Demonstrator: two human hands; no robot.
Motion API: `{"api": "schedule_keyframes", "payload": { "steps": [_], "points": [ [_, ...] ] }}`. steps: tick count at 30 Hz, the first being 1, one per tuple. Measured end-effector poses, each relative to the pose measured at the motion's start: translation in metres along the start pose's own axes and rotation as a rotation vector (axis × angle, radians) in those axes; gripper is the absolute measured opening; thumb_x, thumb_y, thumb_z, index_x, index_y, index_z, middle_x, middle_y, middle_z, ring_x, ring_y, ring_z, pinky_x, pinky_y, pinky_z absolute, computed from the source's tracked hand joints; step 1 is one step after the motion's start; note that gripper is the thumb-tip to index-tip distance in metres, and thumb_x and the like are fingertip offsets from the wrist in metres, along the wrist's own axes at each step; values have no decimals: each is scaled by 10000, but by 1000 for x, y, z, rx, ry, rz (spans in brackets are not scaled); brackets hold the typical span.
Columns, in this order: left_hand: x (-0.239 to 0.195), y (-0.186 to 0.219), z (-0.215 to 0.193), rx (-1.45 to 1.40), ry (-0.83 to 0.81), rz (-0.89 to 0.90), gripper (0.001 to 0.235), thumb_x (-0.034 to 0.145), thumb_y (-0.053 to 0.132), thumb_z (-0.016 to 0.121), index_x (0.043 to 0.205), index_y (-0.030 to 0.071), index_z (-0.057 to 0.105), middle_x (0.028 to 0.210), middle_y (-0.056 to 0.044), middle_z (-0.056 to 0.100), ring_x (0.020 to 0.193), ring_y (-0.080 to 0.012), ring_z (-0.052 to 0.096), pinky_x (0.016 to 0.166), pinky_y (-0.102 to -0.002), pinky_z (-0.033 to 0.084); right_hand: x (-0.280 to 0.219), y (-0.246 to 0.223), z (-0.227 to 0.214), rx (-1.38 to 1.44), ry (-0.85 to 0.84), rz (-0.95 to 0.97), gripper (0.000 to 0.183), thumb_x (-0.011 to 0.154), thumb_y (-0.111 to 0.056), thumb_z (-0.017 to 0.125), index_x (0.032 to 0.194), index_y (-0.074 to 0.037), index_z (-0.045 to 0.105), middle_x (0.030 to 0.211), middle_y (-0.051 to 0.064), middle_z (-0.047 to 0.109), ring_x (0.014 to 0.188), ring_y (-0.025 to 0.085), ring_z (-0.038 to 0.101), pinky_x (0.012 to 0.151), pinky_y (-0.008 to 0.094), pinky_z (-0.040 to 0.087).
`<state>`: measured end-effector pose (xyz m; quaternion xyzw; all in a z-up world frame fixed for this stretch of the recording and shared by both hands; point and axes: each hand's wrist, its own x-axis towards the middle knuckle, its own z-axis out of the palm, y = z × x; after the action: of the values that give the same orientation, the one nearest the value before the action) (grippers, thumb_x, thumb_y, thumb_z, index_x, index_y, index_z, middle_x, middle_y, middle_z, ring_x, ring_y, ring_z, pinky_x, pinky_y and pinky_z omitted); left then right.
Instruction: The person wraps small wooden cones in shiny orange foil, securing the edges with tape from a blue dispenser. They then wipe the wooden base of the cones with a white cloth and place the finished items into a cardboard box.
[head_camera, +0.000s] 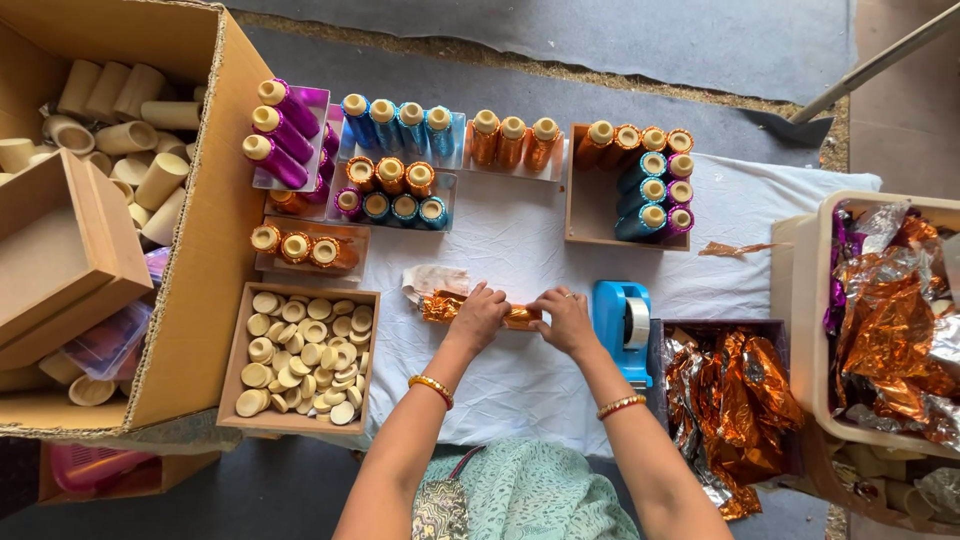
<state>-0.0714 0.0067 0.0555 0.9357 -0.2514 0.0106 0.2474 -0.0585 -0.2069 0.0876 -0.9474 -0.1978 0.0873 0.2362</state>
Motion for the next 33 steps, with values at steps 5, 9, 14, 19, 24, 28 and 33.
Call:
{"api": "schedule_keyframes", "payload": {
  "steps": [5,9,14,19,24,28,33],
  "points": [
    [2,-2,4,-69,12,-25,195,742,106,808,917,88,724,953,-64,634,1005,-264,635,1155,-471,385,-10,6,13,-65,144,-50,239,745,-228,866,964,-185,780,1024,-42,707,1106,188,614,953,410,425],
    [0,-5,1,-24,34,-4,186,750,118,806,911,83,718,978,-68,635,1022,-288,620,1142,-454,407,-9,-29,-2,-58,256,-202,528,642,-206,855,1141,-77,741,1185,55,695,1171,267,602,985,450,416],
    [-3,-11,16,-2,41,13,173,785,105,784,946,104,722,990,-52,631,1023,-256,625,1162,-464,403,-11,-22,34,-73,205,-147,453,717,-175,844,1154,-107,745,1129,31,724,1086,239,647,1008,441,441],
    [-2,-12,-27,22,7,14,270,717,166,812,963,112,715,982,-58,633,1028,-265,624,1130,-575,346,-11,-24,39,-103,258,-144,358,775,-137,826,1125,-118,753,1098,27,747,1029,228,663,988,410,472],
    [-29,-57,-39,134,-117,-122,222,756,166,814,953,146,715,987,-18,674,1044,-223,640,1171,-603,313,-14,-27,37,-116,219,-112,382,737,-112,825,1114,-105,761,1085,25,749,1031,241,661,1011,405,474],
    [-35,-41,-54,88,153,-242,308,735,147,794,1025,88,707,1022,-82,661,1038,-296,621,1116,-532,376,-12,-26,36,-77,221,-91,392,726,-105,824,1113,-104,762,1092,21,750,1022,240,661,1007,404,471],
    [-46,1,-34,-84,-19,35,322,891,-22,627,1204,49,650,1190,-126,638,1097,-297,611,1029,-392,455,-10,-23,37,-64,218,-101,380,735,-106,828,1110,-118,765,1084,9,752,1017,235,662,989,408,473]
  ]
}}
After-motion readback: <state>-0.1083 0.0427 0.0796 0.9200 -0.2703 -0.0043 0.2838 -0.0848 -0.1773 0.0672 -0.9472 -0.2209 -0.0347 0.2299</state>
